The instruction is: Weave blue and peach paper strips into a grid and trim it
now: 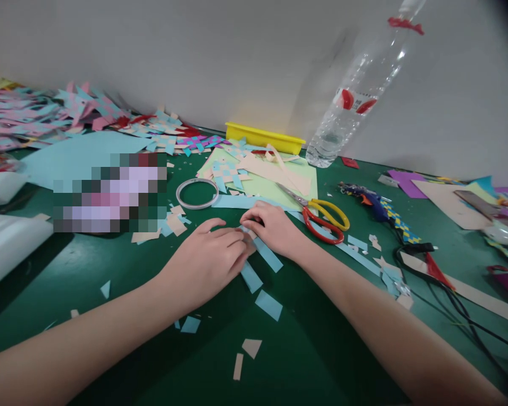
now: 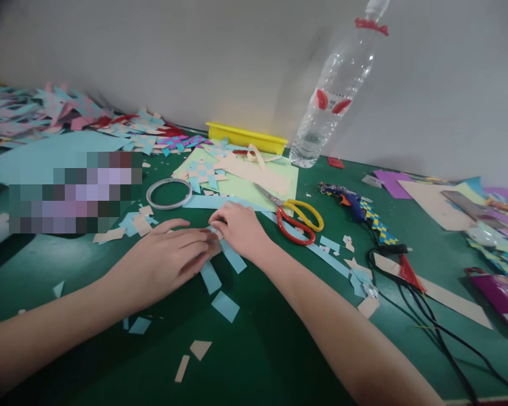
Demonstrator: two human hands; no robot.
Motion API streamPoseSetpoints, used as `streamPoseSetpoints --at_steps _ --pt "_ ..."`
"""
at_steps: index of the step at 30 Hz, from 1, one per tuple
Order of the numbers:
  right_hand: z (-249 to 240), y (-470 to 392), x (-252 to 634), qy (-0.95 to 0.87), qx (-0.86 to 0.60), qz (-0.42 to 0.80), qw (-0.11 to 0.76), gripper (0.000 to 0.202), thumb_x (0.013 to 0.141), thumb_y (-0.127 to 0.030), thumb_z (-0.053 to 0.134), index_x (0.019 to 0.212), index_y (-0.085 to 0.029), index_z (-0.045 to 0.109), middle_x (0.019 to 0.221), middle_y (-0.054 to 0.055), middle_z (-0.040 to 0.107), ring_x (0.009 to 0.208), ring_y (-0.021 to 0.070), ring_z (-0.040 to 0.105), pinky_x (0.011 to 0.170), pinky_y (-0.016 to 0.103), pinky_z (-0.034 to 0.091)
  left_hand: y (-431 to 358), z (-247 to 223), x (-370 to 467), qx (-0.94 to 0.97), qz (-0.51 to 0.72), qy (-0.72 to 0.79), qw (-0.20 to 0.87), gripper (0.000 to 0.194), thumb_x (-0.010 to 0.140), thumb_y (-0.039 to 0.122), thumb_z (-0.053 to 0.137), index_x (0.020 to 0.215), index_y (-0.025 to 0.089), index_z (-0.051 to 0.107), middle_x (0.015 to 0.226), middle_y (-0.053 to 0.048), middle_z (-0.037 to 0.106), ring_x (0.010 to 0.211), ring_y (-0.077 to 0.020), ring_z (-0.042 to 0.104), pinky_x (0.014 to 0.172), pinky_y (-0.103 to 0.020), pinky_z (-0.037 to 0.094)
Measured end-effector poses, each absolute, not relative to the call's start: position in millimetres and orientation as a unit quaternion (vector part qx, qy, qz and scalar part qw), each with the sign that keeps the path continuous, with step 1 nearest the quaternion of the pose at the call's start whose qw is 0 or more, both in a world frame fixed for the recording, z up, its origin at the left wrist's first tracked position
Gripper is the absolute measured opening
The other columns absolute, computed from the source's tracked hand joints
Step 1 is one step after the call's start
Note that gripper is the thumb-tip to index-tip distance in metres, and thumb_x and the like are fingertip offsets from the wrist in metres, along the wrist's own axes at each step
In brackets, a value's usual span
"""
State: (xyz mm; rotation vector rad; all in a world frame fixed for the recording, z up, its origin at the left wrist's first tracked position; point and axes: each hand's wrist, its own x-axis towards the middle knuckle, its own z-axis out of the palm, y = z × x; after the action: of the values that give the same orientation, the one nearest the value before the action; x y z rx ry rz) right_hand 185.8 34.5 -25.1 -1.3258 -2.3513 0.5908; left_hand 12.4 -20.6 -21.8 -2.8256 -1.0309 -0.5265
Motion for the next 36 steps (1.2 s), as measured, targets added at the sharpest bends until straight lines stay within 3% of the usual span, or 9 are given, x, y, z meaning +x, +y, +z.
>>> streamPoseSetpoints --at_steps 10,22,36 --pt "-25.7 32.8 181.4 -0.849 -0.46 0.196 0.172 0.014 0.087 -0.013 0.045 0.085 -0.019 0.058 0.091 0.002 0.061 0.085 0.0154 0.051 0.071 0.027 0.032 -20.9 -22.1 12.7 -0.927 -0.169 -0.333 0.041 0.028 0.092 0.017 0.038 0.086 0.015 0.065 0.095 -0.007 0.071 0.09 -0.0203 0.065 0.099 -0.046 0.036" --pt "-23.7 33.4 189.2 -0.847 -0.433 0.217 0.217 0.005 0.082 -0.017 0.058 0.086 -0.018 0.06 0.076 -0.001 0.053 0.071 0.0118 0.048 0.062 0.024 0.034 -20.9 -24.7 11.0 -0.93 -0.161 -0.328 0.044 0.031 0.093 0.02 0.036 0.094 0.016 0.067 0.099 -0.007 0.072 0.094 -0.0198 0.065 0.105 -0.047 0.032" --pt "-21.7 32.2 188.1 -0.839 -0.443 0.228 0.218 0.004 0.081 -0.016 0.059 0.079 -0.018 0.061 0.077 0.0 0.059 0.072 0.0115 0.05 0.063 0.024 0.037 -19.6 -23.9 11.3 -0.933 -0.167 -0.319 0.021 0.034 0.095 0.02 0.035 0.098 0.015 0.068 0.095 -0.006 0.073 0.095 -0.0186 0.066 0.108 -0.046 0.029"
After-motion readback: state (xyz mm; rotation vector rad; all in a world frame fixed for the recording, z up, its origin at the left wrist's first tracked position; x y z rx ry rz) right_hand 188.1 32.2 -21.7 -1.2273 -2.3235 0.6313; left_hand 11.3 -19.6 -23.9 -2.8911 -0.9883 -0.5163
